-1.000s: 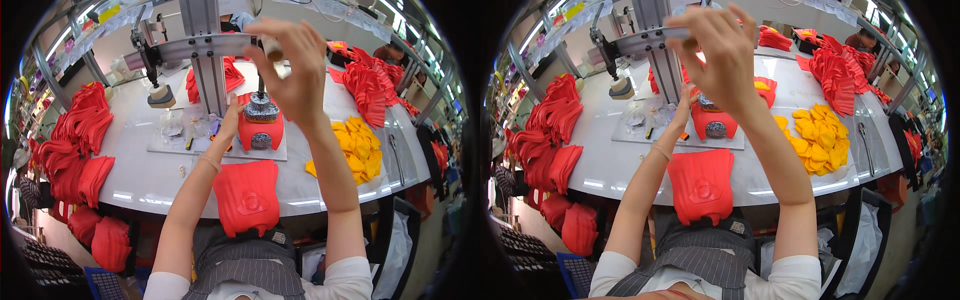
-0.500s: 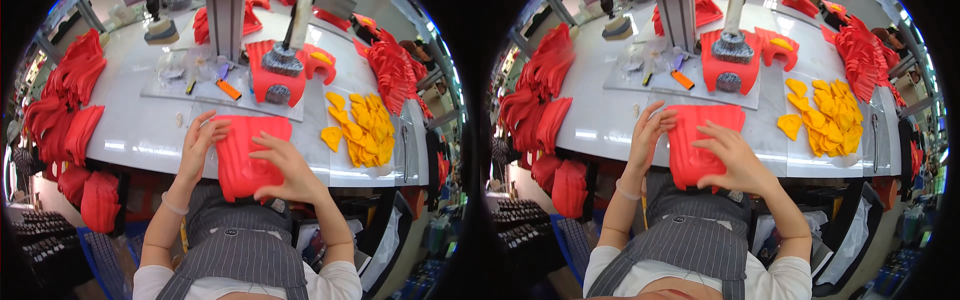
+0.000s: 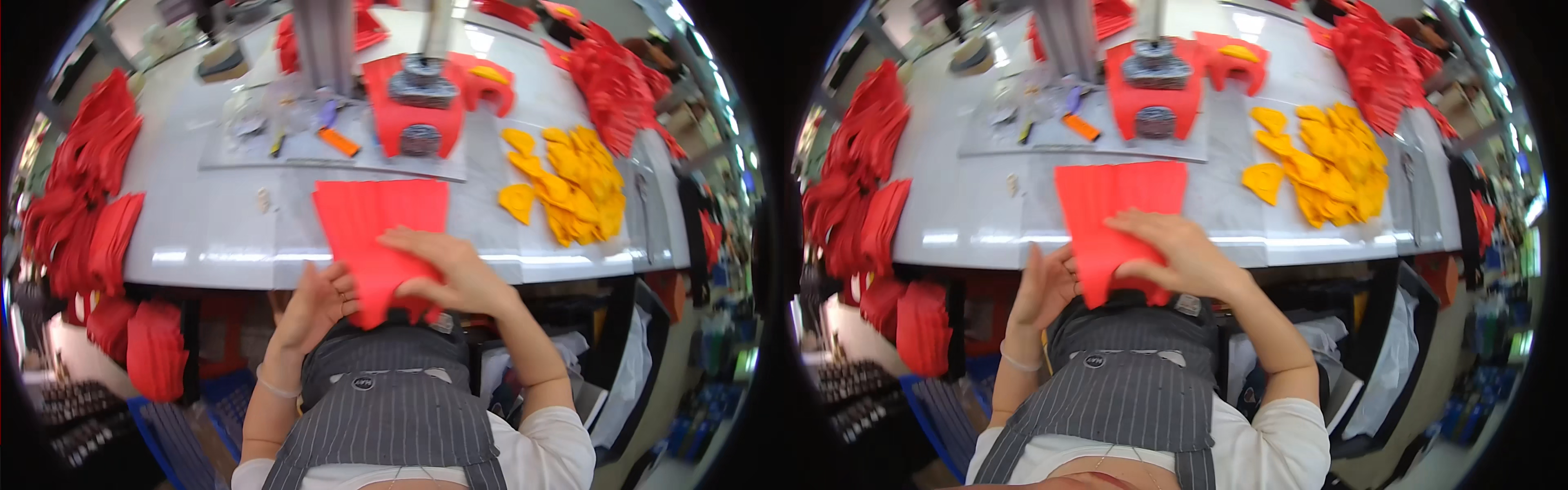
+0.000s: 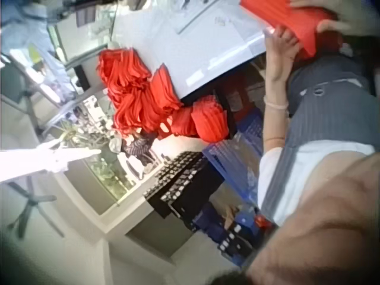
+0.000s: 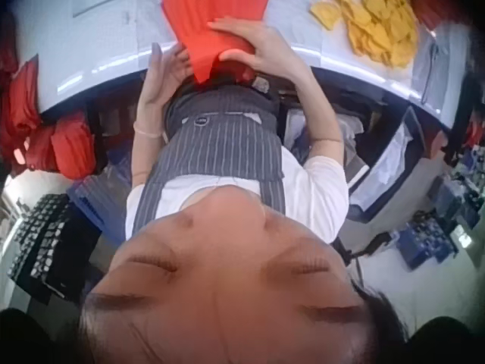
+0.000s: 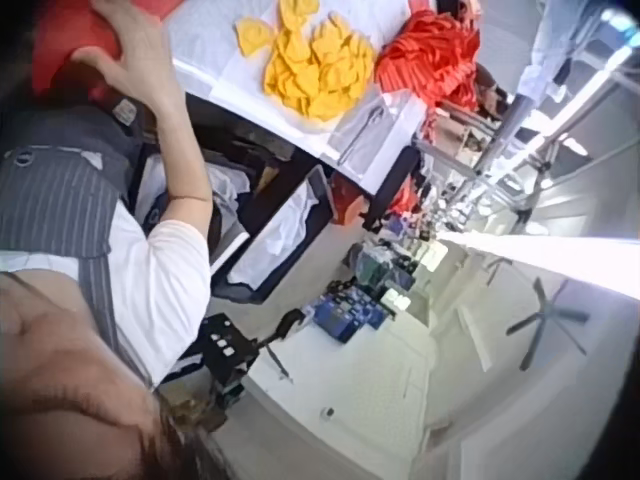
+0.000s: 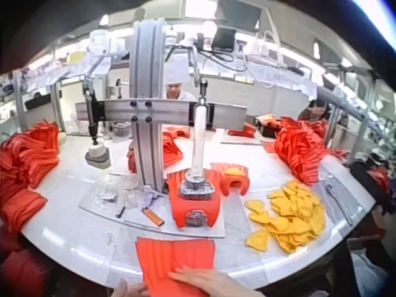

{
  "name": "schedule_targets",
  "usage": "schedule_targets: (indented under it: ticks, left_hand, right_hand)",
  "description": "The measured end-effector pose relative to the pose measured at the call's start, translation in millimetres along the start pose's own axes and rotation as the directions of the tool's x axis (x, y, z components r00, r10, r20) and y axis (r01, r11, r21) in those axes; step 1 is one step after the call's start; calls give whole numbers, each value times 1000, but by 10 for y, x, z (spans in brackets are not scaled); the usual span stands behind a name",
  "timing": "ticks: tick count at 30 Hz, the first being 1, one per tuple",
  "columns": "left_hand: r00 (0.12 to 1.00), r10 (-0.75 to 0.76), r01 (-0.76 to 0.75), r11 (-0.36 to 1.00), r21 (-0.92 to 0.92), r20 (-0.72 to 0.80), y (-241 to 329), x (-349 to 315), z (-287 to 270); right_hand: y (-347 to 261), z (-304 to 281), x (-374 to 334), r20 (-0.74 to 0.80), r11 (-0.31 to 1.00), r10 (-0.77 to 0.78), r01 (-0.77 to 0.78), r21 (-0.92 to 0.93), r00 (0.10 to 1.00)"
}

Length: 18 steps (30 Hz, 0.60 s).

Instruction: The person applies glue to red fabric pieces with a bottle, attaches yellow patches onto them by hand, presses the assembled pieces with a press machine, and stacks the finished items.

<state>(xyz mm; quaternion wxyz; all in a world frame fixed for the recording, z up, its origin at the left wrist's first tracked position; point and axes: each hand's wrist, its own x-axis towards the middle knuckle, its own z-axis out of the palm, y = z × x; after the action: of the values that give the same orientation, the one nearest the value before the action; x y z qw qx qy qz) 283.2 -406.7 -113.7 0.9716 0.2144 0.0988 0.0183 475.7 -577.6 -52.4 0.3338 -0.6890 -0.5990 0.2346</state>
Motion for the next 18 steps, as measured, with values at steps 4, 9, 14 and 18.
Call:
schedule_targets:
  ticks: [4,9,14,18]
  left_hand:
    - [980,128,-44,883,468,-151,-93,188,377]
    - [969,194,-104,884,456,-154,-141,240,299]
    - [973,188,-112,896,429,-138,-139,249,260]
    - [966,196,-113,906,409,-167,-157,212,275]
  right_hand:
    - [70,149,-199,-232,979,-157,121,-163,960]
    - [714,-9,-943,-956,936,81,-350,-24,283]
    - [1756,-657,-2119,-914,779,-124,-609,152,-387]
    - [2420,-972,-2643,-988,776,65,-616,138,-139]
